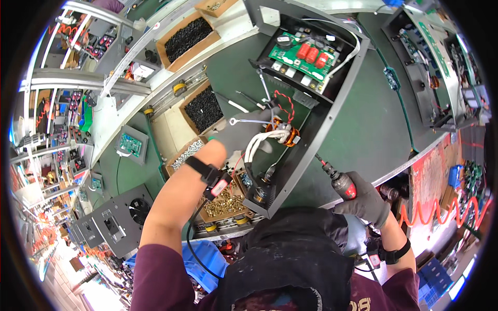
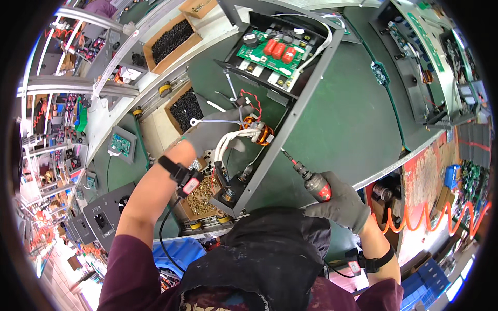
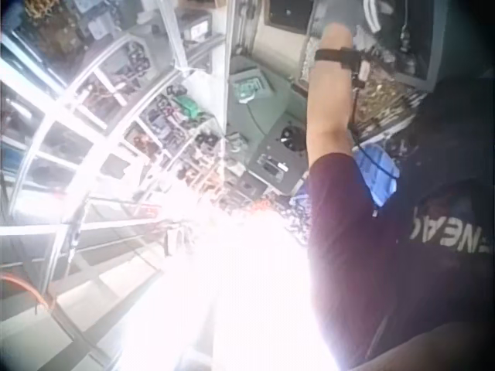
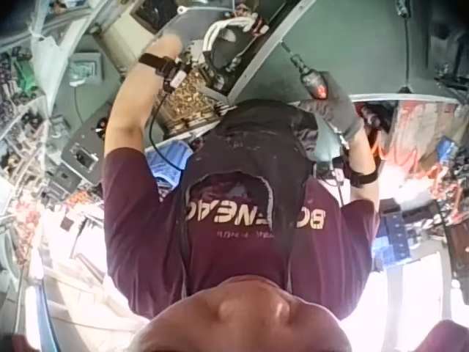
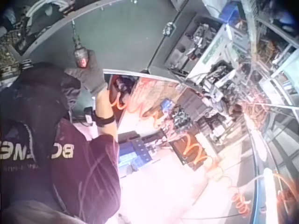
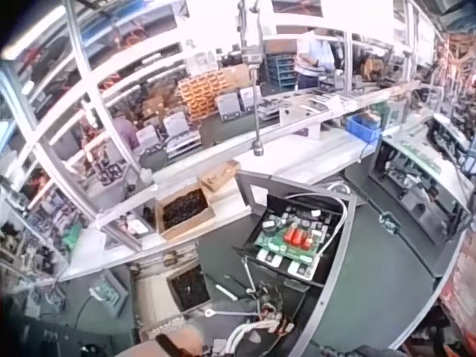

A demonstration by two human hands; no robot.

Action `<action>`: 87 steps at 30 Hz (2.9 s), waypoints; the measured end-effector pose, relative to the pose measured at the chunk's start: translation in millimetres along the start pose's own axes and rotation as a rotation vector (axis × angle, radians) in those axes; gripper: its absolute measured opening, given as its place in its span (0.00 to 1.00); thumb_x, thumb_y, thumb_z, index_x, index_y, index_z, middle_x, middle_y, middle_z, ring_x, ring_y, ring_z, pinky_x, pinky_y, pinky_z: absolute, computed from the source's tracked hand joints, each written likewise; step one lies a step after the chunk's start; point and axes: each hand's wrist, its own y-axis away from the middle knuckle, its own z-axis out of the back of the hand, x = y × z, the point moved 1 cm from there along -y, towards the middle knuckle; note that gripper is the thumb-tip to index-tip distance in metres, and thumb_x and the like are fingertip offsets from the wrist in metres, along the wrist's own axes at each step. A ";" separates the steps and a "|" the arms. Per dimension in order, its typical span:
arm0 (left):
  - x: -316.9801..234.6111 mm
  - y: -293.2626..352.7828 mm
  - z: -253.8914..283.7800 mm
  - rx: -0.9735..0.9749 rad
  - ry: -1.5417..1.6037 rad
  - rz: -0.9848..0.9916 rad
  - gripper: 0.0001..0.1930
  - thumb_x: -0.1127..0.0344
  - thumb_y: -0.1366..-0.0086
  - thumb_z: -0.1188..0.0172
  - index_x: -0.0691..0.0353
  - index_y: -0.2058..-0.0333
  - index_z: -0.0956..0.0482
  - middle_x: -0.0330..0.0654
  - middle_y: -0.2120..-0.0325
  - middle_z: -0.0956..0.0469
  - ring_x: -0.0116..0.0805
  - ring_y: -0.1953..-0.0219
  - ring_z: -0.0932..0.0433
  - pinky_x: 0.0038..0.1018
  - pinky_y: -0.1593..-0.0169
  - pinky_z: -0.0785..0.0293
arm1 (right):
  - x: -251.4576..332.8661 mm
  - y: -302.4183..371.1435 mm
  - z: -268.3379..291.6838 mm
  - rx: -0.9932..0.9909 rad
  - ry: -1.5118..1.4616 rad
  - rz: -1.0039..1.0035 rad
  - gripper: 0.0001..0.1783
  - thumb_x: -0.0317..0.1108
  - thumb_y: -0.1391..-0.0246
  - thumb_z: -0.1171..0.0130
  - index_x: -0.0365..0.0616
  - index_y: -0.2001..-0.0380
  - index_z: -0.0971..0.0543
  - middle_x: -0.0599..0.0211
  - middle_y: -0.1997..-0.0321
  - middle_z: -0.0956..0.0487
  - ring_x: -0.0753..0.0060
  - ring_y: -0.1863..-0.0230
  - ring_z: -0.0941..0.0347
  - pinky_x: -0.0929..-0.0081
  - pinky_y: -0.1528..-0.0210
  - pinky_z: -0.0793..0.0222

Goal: Assembling and securing electronic components and housings for power units on an industrial line.

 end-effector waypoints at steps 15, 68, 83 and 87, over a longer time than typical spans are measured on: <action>21.7 -7.5 -35.5 -0.205 0.546 -0.013 0.14 0.58 0.38 0.39 0.51 0.54 0.24 0.41 0.64 0.20 0.38 0.64 0.18 0.27 0.61 0.22 | 19.5 -17.2 7.0 0.004 0.111 -0.052 0.37 0.39 0.65 0.21 0.41 0.52 0.29 0.65 0.70 0.23 0.70 0.70 0.29 0.69 0.62 0.29; -108.9 154.0 -13.4 -0.337 1.382 0.371 0.19 0.56 0.29 0.45 0.69 0.53 0.26 0.45 0.71 0.19 0.30 0.75 0.21 0.24 0.76 0.27 | 73.5 49.2 -63.1 -0.124 0.195 0.318 0.41 0.61 0.54 0.32 0.43 0.46 0.31 0.50 0.61 0.20 0.42 0.60 0.21 0.59 0.59 0.26; -158.2 132.1 -44.6 -0.304 1.298 0.170 0.13 0.56 0.30 0.43 0.61 0.62 0.30 0.31 0.77 0.36 0.17 0.81 0.45 0.17 0.79 0.47 | 50.9 94.4 -82.5 -0.206 0.128 0.201 0.36 0.60 0.50 0.36 0.47 0.46 0.31 0.48 0.66 0.20 0.42 0.62 0.22 0.55 0.59 0.27; -165.6 117.9 -53.3 -0.212 1.410 0.141 0.12 0.58 0.31 0.42 0.59 0.62 0.30 0.31 0.75 0.35 0.17 0.81 0.45 0.15 0.79 0.49 | 40.5 99.6 -80.0 -0.237 0.093 0.184 0.36 0.60 0.49 0.36 0.46 0.47 0.31 0.47 0.68 0.20 0.43 0.64 0.21 0.55 0.62 0.28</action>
